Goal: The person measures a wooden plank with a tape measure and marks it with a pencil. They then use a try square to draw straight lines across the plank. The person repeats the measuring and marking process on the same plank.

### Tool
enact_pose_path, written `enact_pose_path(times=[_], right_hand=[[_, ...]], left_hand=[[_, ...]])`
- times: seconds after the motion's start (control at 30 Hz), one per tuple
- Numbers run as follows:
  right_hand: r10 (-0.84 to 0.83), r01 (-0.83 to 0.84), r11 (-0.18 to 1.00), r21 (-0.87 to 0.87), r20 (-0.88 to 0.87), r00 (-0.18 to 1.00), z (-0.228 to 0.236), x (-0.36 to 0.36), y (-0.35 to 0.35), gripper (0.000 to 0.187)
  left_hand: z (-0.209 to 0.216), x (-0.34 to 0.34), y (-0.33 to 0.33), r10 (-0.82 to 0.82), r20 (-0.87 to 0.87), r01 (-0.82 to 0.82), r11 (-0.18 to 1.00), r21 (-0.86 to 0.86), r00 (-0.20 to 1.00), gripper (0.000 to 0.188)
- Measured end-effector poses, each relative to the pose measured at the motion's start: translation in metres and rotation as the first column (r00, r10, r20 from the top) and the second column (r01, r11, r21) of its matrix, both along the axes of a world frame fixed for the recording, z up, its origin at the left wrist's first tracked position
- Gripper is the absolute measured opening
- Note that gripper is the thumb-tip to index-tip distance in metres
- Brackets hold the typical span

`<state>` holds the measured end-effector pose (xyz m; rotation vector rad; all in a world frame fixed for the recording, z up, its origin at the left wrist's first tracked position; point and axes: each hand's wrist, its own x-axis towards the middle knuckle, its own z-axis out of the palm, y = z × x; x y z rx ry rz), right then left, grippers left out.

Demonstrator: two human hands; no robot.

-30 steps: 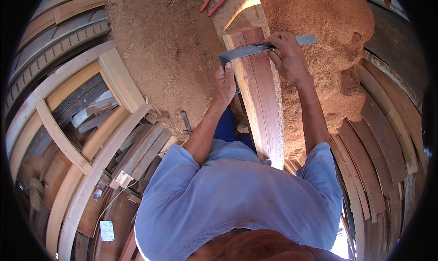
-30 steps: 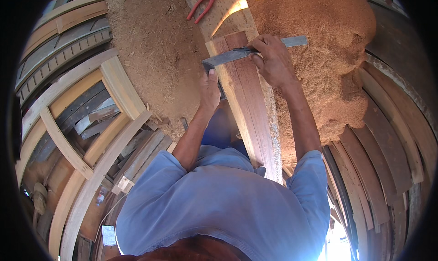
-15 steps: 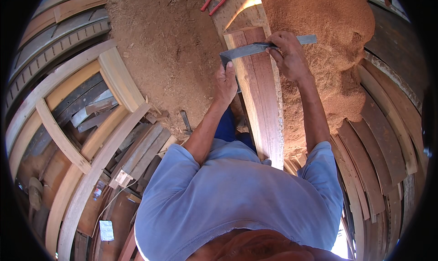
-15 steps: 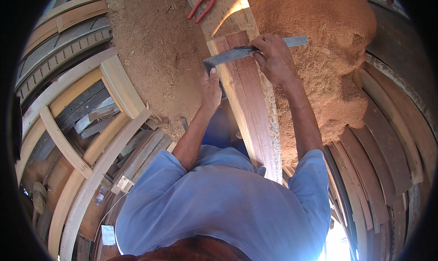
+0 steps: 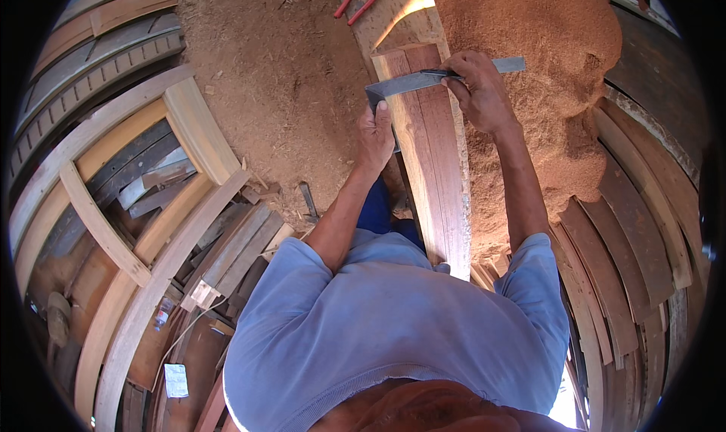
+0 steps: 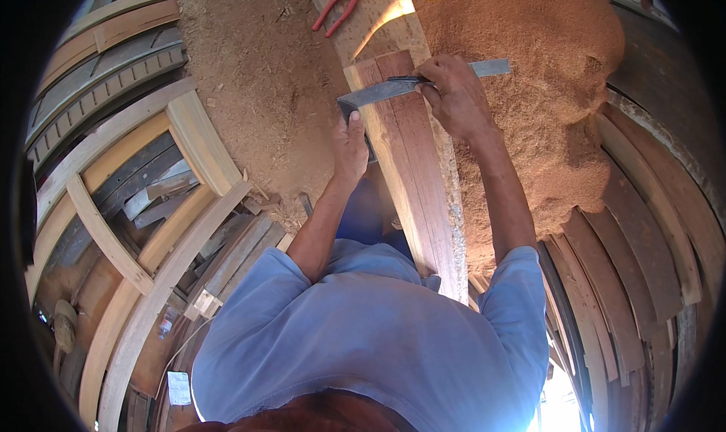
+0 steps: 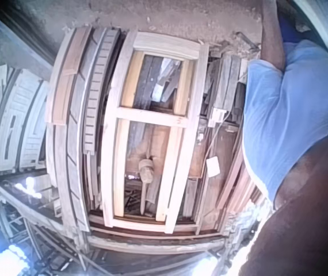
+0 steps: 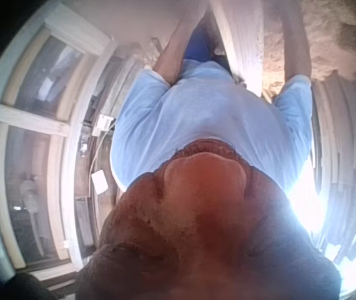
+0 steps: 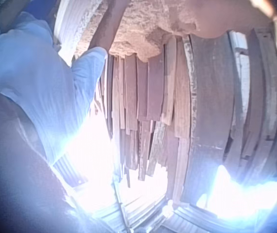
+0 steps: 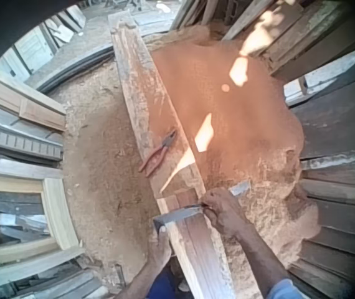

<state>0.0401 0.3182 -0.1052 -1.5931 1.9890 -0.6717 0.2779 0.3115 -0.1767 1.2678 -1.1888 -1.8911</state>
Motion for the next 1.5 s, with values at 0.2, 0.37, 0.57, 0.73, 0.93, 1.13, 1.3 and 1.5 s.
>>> enact_pose_path(times=[0.2,0.37,0.57,0.73,0.93,1.13,1.3,1.5], right_hand=[[-0.120,0.118,0.991,-0.061,-0.023,0.993,0.028,0.006,-0.004,0.016],[-0.248,0.264,0.964,0.033,0.475,0.845,0.039,0.016,-0.013,0.021],[-0.190,0.081,0.977,0.198,0.628,0.755,0.022,0.039,-0.031,0.025],[-0.179,0.114,0.983,0.140,0.666,0.724,0.020,0.036,-0.028,0.023],[-0.116,0.094,0.993,0.070,0.467,0.876,0.036,0.021,-0.030,0.023],[-0.070,-0.011,0.989,0.148,0.536,0.841,0.010,0.041,-0.038,0.022],[-0.248,0.194,0.968,0.157,0.496,0.833,0.028,0.007,-0.021,0.021],[-0.198,0.190,0.980,0.057,0.226,0.954,0.037,-0.019,-0.014,0.018]], left_hand=[[-0.003,-0.001,0.001,0.009,0.054,-0.005,0.998,-0.062,0.999,0.039],[0.000,-0.002,0.000,0.004,0.070,-0.001,0.999,-0.042,0.998,0.040],[0.005,-0.005,0.000,0.018,0.078,-0.013,0.998,-0.062,0.997,0.041],[-0.005,-0.001,0.002,0.009,0.087,-0.004,0.998,-0.064,0.996,0.041],[0.000,-0.005,0.003,0.050,0.057,-0.049,0.999,-0.009,0.997,0.040],[-0.001,-0.002,0.001,0.007,0.058,-0.005,0.999,-0.032,0.998,0.041],[-0.006,-0.007,0.004,0.093,0.078,-0.086,0.992,-0.088,0.993,0.041],[-0.009,-0.007,0.005,0.098,0.077,-0.090,0.990,-0.104,0.992,0.043]])
